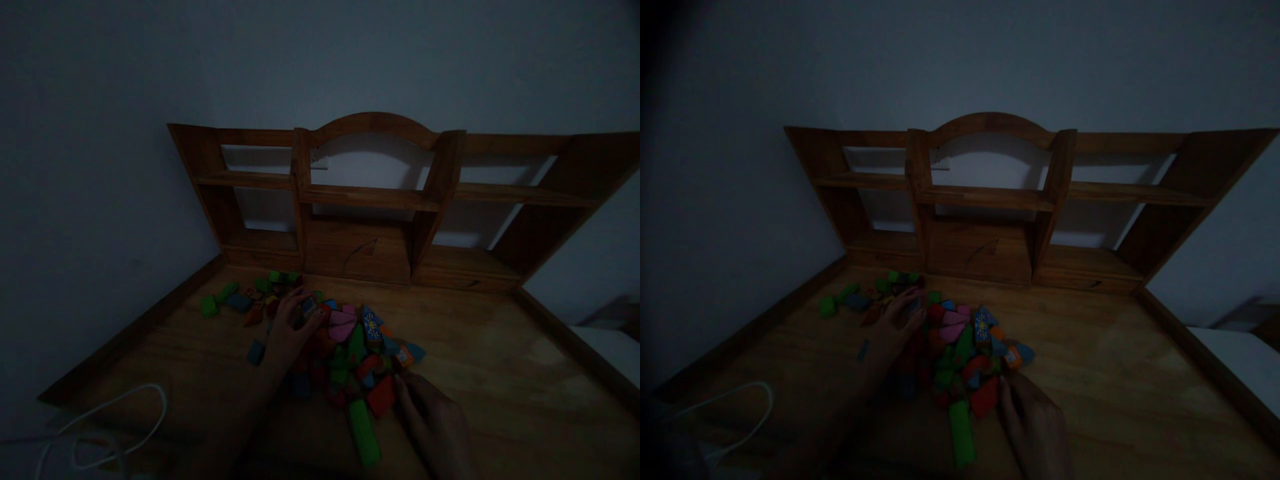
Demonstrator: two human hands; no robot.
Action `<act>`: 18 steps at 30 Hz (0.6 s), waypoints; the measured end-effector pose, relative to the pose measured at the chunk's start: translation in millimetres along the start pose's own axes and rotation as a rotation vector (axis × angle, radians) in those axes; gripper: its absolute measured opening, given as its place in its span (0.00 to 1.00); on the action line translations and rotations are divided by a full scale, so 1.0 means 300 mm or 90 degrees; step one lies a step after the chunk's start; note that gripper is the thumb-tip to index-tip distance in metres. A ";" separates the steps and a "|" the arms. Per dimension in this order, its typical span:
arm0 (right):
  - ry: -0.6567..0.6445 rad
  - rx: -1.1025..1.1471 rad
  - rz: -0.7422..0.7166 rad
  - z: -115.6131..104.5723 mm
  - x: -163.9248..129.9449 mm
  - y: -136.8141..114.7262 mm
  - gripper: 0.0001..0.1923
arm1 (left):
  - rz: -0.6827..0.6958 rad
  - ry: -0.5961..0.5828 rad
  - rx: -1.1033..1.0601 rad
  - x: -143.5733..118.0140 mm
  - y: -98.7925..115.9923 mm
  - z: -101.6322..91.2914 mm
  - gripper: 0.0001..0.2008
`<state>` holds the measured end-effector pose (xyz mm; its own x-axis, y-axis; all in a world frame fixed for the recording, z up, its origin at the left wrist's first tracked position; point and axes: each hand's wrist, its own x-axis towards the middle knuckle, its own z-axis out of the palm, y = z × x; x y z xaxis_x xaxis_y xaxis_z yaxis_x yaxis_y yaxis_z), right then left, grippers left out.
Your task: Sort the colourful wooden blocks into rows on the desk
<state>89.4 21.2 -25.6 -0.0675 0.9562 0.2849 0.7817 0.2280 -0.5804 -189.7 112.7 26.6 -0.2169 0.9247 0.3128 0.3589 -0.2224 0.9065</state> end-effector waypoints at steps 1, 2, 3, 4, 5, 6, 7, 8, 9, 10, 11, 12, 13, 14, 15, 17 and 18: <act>-0.002 -0.001 0.000 0.002 0.000 0.003 0.23 | 0.023 -0.006 0.021 -0.012 0.000 -0.003 0.24; -0.004 -0.002 0.002 0.005 -0.001 0.006 0.23 | 0.046 -0.019 0.051 -0.029 0.000 -0.003 0.24; -0.006 -0.003 0.008 0.007 -0.001 0.009 0.24 | 0.064 -0.037 0.086 -0.049 0.000 0.000 0.25; -0.008 -0.005 0.013 0.009 -0.001 0.012 0.24 | 0.077 -0.057 0.121 -0.071 0.000 0.006 0.25; -0.012 -0.005 0.019 0.010 0.000 0.013 0.24 | 0.087 -0.074 0.153 -0.096 -0.001 0.015 0.27; -0.015 -0.003 0.023 0.010 0.000 0.013 0.24 | 0.098 -0.088 0.176 -0.120 -0.002 0.027 0.27; -0.020 0.002 0.024 0.009 0.000 0.012 0.23 | 0.111 -0.094 0.191 -0.142 -0.004 0.041 0.28; -0.024 0.008 0.023 0.008 0.000 0.011 0.23 | 0.127 -0.094 0.204 -0.162 -0.007 0.056 0.29; -0.027 0.013 0.023 0.006 0.000 0.008 0.22 | 0.142 -0.091 0.218 -0.178 -0.011 0.072 0.30; -0.029 0.017 0.022 0.004 0.000 0.006 0.22 | 0.157 -0.088 0.232 -0.190 -0.016 0.088 0.31; -0.029 0.017 0.022 0.003 0.000 0.004 0.22 | 0.170 -0.086 0.245 -0.198 -0.023 0.101 0.33; -0.028 0.015 0.022 0.002 0.000 0.003 0.22 | 0.180 -0.085 0.259 -0.202 -0.031 0.113 0.34; -0.026 0.014 0.020 0.001 -0.001 0.002 0.22 | 0.189 -0.083 0.273 -0.203 -0.040 0.122 0.35; -0.024 0.015 0.018 0.001 -0.001 0.002 0.22 | 0.197 -0.080 0.285 -0.202 -0.051 0.128 0.35; -0.022 0.019 0.015 0.002 -0.001 0.002 0.22 | 0.206 -0.076 0.295 -0.201 -0.061 0.132 0.35; -0.020 0.029 0.014 0.003 -0.002 0.004 0.23 | 0.224 -0.071 0.320 -0.199 -0.079 0.136 0.35; -0.021 0.032 0.018 0.004 -0.002 0.005 0.23 | 0.231 -0.073 0.333 -0.201 -0.084 0.136 0.36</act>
<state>89.8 21.3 -27.5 -0.0672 0.9675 0.2436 0.7518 0.2097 -0.6252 -148.7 75.3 -26.7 0.0887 0.8528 0.5146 0.7923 -0.3735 0.4825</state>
